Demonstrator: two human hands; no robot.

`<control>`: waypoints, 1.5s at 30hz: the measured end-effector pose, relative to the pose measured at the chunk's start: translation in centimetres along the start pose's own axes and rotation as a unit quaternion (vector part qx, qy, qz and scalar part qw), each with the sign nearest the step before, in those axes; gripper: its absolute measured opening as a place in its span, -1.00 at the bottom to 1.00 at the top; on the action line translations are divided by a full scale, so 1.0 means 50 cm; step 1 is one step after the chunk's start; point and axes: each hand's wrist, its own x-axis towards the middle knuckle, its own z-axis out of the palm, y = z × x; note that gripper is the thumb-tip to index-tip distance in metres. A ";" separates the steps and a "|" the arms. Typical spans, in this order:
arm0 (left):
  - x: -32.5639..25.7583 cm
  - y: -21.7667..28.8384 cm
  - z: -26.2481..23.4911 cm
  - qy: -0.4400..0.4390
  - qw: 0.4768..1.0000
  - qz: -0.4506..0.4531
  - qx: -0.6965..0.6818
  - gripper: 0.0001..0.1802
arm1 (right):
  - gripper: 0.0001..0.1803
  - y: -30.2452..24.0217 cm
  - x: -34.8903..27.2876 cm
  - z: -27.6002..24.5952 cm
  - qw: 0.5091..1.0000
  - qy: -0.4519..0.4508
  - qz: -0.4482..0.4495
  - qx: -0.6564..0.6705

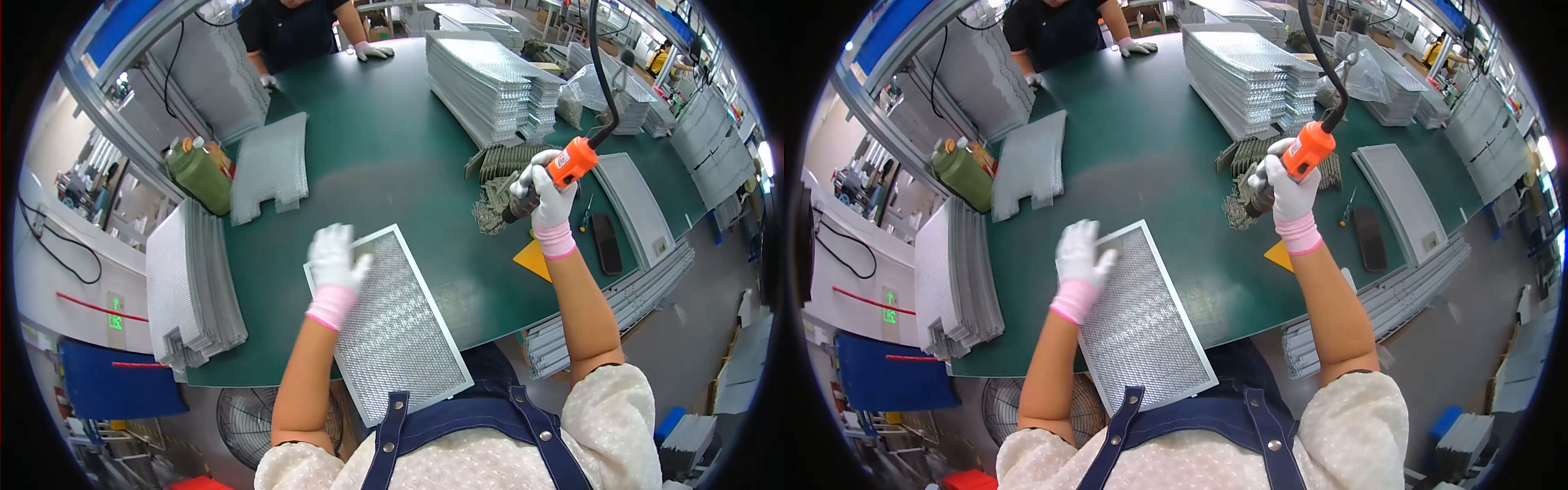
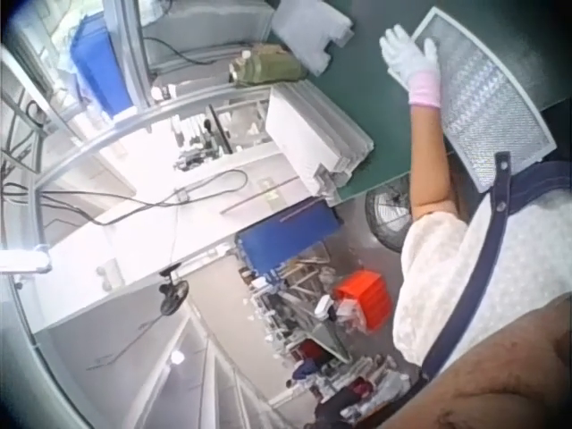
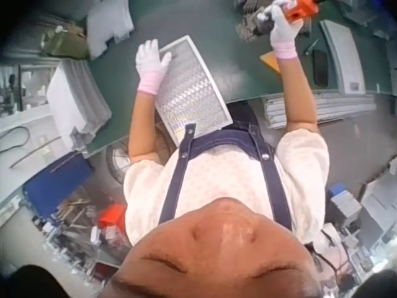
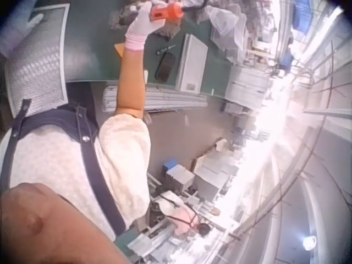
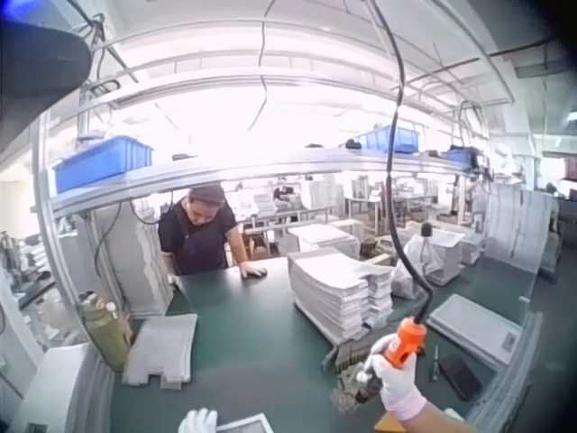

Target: Assembling a metal mesh filter by attaching edge frames, securing them with a rubber mallet, and finishing with an electric drill.

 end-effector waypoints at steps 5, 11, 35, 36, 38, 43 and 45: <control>-0.059 -0.074 -0.019 -0.169 0.983 -0.076 0.002 -0.42 | -0.85 0.017 -0.011 0.011 0.999 -0.005 0.041 -0.005; -0.029 -0.114 -0.133 -0.182 0.955 -0.190 -0.140 -0.61 | -0.84 -0.023 -0.010 0.014 0.999 0.020 0.031 -0.019; -0.046 0.224 -0.308 -0.002 0.880 -0.068 -0.471 -0.85 | -0.55 -0.359 -0.035 0.291 0.934 -0.311 0.011 0.177; -0.048 0.223 -0.309 -0.004 0.879 -0.073 -0.470 -0.85 | -0.53 -0.356 -0.042 0.292 0.943 -0.288 -0.013 0.166; -0.050 0.219 -0.310 -0.006 0.874 -0.084 -0.478 -0.87 | -0.47 -0.348 -0.042 0.284 0.953 -0.266 -0.024 0.145; -0.034 0.208 -0.309 -0.006 0.901 -0.060 -0.430 -0.90 | -0.45 -0.328 -0.021 0.299 0.915 -0.331 0.064 0.224; -0.033 0.211 -0.311 -0.002 0.918 -0.048 -0.394 -0.89 | -0.48 -0.338 -0.027 0.286 0.935 -0.287 0.053 0.200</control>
